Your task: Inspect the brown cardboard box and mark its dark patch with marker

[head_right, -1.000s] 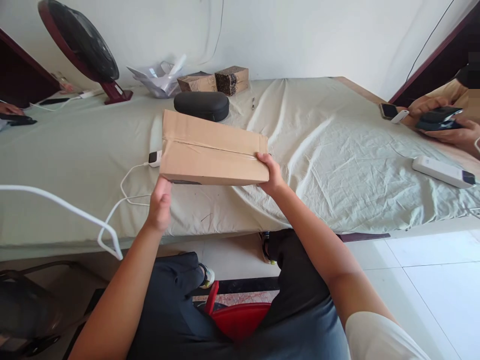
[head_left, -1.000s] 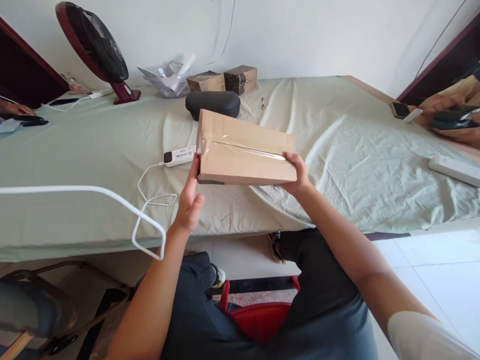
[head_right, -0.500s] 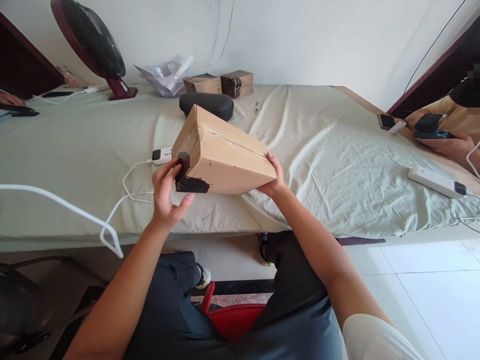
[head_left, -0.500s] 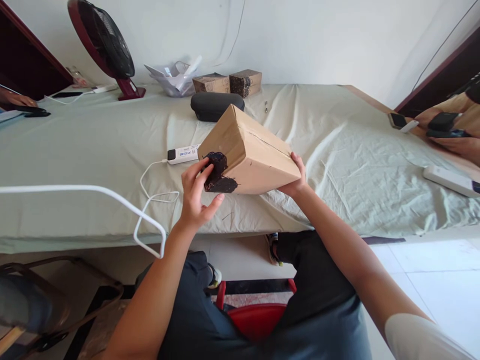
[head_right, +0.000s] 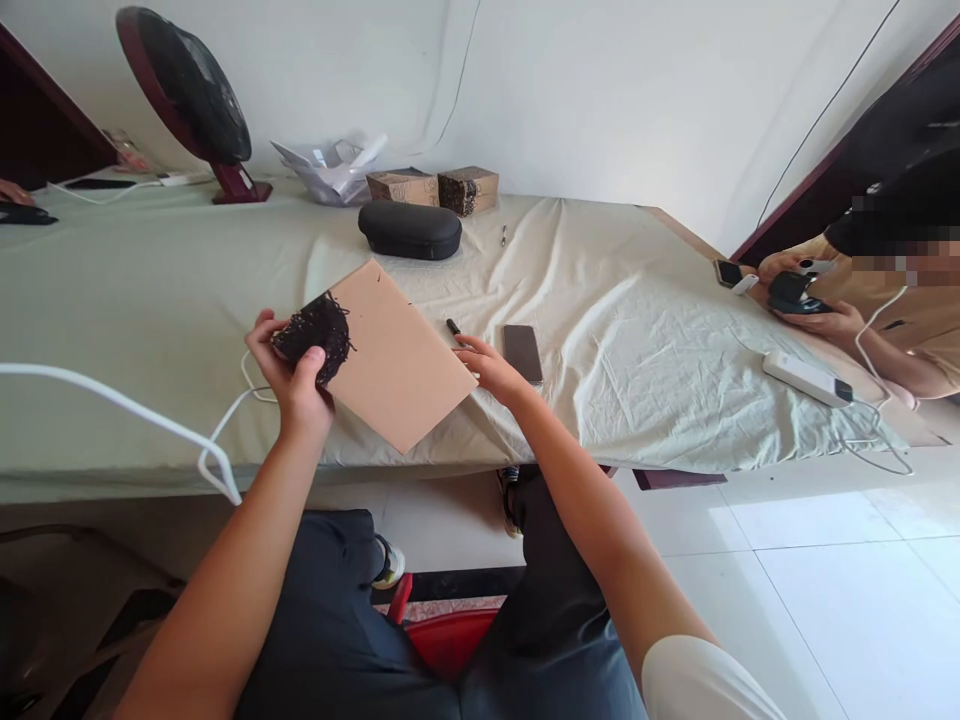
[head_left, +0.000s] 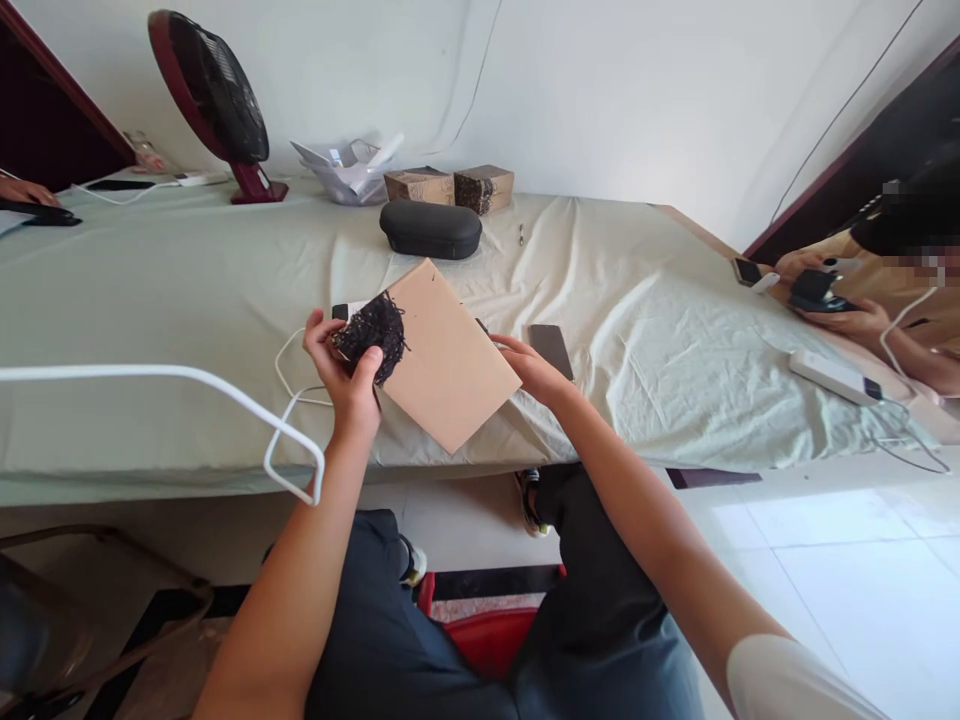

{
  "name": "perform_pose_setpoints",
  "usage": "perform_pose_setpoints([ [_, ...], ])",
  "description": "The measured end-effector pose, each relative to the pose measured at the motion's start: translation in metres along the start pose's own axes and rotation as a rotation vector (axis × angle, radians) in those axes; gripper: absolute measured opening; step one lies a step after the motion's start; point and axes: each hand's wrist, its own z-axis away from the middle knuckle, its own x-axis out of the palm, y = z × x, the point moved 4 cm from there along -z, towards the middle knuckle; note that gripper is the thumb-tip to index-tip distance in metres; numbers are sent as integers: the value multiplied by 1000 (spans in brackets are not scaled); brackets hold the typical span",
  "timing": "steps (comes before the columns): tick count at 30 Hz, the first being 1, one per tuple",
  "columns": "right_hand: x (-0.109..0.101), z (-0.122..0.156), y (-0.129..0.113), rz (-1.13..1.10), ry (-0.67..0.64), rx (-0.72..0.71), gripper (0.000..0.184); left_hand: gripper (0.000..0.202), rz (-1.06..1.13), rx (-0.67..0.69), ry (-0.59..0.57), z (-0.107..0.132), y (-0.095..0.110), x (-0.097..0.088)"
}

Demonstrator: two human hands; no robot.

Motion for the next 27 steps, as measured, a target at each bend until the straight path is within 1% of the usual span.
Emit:
perform_pose_setpoints([
  [1,5,0,-6,6,-12,-67,53,66,3,-9,9,-1,-1,-1],
  [2,12,1,-11,8,-73,-127,55,63,1,-8,9,-1,-1,-2],
  [4,27,6,-21,41,-261,-230,64,58,-18,19,-14,-1,5,-2],
  [5,34,9,-23,72,-341,-261,71,57,-24,46,-27,-1,10,-1],
  [6,39,12,-25,105,-387,-275,78,57,-29,80,-40,-2,17,-1],
  [7,42,13,-25,136,-398,-278,85,57,-35,116,-53,-2,24,-1],
  [9,46,13,-22,158,-378,-260,96,54,-51,189,-79,-4,38,-1],
  [12,47,9,-18,139,-358,-231,99,49,-64,263,-128,-8,55,2],
  [14,46,6,-17,139,-357,-238,100,47,-51,285,-150,-9,61,5],
  [17,45,5,-16,138,-349,-267,100,45,-51,291,-139,-8,62,7],
  [19,47,6,-13,148,-321,-293,101,50,-73,295,-120,-6,60,6],
  [22,52,6,-9,188,-259,-374,105,59,-70,266,-101,-7,56,0],
  [24,54,4,-7,218,-258,-421,98,60,-37,243,-103,-8,54,-5],
  [25,53,1,-7,236,-262,-431,92,57,-27,247,-110,-8,55,-8],
  [26,51,-3,-6,263,-246,-435,87,52,-28,263,-123,-8,57,-10],
  [27,45,-8,-6,314,-188,-441,83,47,-42,286,-143,-7,60,-11],
])
